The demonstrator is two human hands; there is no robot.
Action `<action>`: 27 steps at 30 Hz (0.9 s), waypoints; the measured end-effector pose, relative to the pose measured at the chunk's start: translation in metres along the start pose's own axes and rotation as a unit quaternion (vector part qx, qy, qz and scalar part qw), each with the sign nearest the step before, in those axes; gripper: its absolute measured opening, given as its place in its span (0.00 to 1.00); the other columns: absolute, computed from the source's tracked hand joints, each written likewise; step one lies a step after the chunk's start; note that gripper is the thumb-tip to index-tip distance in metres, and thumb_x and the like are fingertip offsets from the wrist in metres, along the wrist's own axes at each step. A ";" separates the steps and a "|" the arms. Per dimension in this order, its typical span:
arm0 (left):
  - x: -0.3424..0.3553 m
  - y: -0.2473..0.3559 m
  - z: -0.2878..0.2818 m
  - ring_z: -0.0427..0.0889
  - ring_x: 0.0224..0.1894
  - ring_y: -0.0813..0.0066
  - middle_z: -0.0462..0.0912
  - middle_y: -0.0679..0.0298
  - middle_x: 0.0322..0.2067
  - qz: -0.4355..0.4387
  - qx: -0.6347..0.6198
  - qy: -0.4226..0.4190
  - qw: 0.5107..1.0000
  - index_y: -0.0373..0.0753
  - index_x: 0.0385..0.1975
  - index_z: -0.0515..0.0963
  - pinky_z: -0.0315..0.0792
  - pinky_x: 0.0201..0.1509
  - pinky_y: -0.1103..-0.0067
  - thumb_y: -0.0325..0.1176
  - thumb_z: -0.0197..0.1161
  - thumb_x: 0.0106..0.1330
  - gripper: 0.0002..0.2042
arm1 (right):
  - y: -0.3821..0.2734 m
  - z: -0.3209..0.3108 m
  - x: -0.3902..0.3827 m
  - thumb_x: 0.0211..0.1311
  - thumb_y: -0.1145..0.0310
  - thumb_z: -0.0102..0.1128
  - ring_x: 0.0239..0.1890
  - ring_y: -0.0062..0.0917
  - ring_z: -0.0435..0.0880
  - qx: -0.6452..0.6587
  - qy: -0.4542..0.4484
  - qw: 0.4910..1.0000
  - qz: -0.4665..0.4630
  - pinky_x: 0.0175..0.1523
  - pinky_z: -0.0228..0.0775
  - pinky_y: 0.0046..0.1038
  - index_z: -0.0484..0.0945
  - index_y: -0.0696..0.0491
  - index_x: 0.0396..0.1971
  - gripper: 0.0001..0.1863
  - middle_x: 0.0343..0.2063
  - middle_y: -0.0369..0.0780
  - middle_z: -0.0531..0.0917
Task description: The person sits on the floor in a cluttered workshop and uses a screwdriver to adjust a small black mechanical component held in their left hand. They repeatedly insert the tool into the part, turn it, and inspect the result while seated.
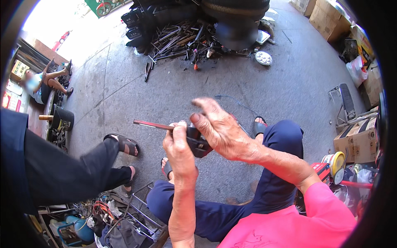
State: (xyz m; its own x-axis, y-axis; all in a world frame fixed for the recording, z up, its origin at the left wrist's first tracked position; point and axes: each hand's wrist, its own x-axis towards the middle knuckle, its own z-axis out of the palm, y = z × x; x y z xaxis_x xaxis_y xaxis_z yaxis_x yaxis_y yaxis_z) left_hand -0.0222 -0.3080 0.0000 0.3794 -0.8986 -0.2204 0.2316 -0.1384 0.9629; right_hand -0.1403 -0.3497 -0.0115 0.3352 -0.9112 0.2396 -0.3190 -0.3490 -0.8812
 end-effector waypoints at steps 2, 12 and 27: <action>-0.003 -0.003 0.012 0.72 0.28 0.82 0.74 0.66 0.26 0.065 0.103 0.037 0.992 0.35 0.31 0.71 0.69 0.31 0.80 0.38 0.51 0.68 0.11 | -0.005 -0.010 0.008 0.70 0.48 0.38 0.53 0.53 0.70 -0.026 0.040 0.999 -0.007 0.57 0.62 0.43 0.65 0.66 0.53 0.32 0.52 0.58 0.68; 0.003 0.010 0.011 0.70 0.27 0.83 0.71 0.67 0.24 0.122 0.031 0.123 0.984 0.37 0.29 0.69 0.69 0.32 0.82 0.39 0.49 0.69 0.12 | 0.003 -0.001 0.004 0.69 0.47 0.40 0.56 0.48 0.69 -0.128 0.119 0.978 -0.110 0.59 0.58 0.41 0.63 0.65 0.56 0.33 0.54 0.56 0.68; -0.002 -0.008 0.023 0.65 0.29 0.86 0.69 0.72 0.26 0.176 0.082 0.036 0.980 0.37 0.31 0.70 0.63 0.34 0.84 0.38 0.51 0.71 0.11 | -0.004 -0.009 -0.001 0.64 0.53 0.51 0.54 0.46 0.70 -0.201 0.122 0.952 -0.195 0.61 0.54 0.45 0.64 0.64 0.57 0.31 0.57 0.56 0.66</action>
State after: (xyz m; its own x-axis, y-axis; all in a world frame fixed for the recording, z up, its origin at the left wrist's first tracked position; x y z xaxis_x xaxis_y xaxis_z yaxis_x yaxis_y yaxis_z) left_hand -0.0457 -0.3152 -0.0034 0.4728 -0.8723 0.1250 -0.0698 0.1044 0.9921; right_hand -0.1473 -0.3498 -0.0050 0.2975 -0.7015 0.6476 -0.5418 -0.6825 -0.4905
